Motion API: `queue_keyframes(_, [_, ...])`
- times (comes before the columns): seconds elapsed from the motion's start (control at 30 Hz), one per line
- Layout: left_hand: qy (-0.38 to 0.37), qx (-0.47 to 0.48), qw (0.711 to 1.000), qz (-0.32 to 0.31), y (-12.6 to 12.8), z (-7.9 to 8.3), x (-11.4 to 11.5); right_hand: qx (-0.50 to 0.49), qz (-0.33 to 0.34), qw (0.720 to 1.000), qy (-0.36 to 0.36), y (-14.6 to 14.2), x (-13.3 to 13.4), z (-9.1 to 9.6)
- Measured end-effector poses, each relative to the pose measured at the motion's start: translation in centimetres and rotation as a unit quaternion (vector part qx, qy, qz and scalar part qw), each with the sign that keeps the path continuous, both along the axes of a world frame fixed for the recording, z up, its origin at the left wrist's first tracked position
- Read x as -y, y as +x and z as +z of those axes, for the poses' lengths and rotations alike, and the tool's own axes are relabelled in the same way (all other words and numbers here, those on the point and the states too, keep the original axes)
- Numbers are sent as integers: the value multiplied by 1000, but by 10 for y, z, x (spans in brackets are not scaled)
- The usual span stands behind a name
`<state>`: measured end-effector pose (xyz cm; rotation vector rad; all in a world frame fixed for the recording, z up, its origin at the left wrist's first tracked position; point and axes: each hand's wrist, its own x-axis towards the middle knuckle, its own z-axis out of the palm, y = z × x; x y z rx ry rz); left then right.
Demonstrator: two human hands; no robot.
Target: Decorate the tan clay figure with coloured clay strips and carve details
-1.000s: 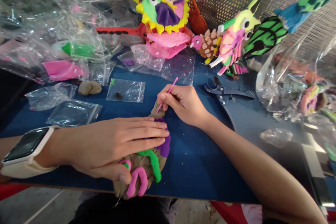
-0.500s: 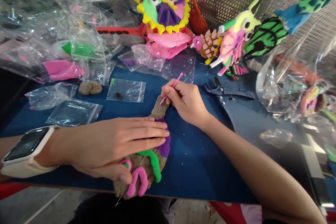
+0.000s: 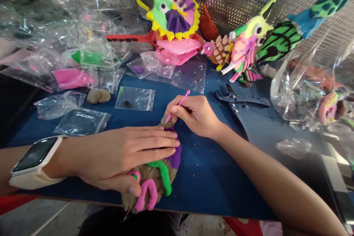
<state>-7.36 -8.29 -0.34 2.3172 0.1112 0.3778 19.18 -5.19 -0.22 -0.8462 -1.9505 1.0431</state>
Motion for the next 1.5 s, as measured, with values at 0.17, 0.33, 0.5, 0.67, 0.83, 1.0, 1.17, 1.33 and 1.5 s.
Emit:
queue_keyframes(0.17, [3, 10, 1000, 8, -1, 0, 1, 1, 6, 1000, -24, 1, -1, -1])
queue_keyframes(0.33, [0, 15, 1000, 13, -1, -2, 3, 5, 10, 998, -56, -3, -2, 1])
queue_keyframes(0.5, [-5, 15, 1000, 15, -1, -6, 4, 18, -3, 998, -54, -5, -2, 2])
queue_keyframes(0.67, [-15, 6, 1000, 17, -1, -4, 4, 7, -13, 999, -40, -4, -3, -1])
queue_keyframes(0.83, [-8, 11, 1000, 10, -2, -3, 2, -5, -17, 999, -37, -4, -2, -3])
queue_keyframes(1.0, [0, -8, 1000, -4, -3, -1, 1, -2, -24, 999, -40, -4, -2, -3])
queue_keyframes(1.17, [-5, -5, 1000, -3, -2, -1, 0, -1, -52, 998, -42, -4, -3, -4])
queue_keyframes(1.33, [-7, 3, 1000, 5, -2, -2, 1, -8, -77, 996, -32, -5, -4, -6])
queue_keyframes(1.5, [-6, 1, 1000, 14, -2, -2, 3, -6, -90, 996, -19, -5, -2, -2])
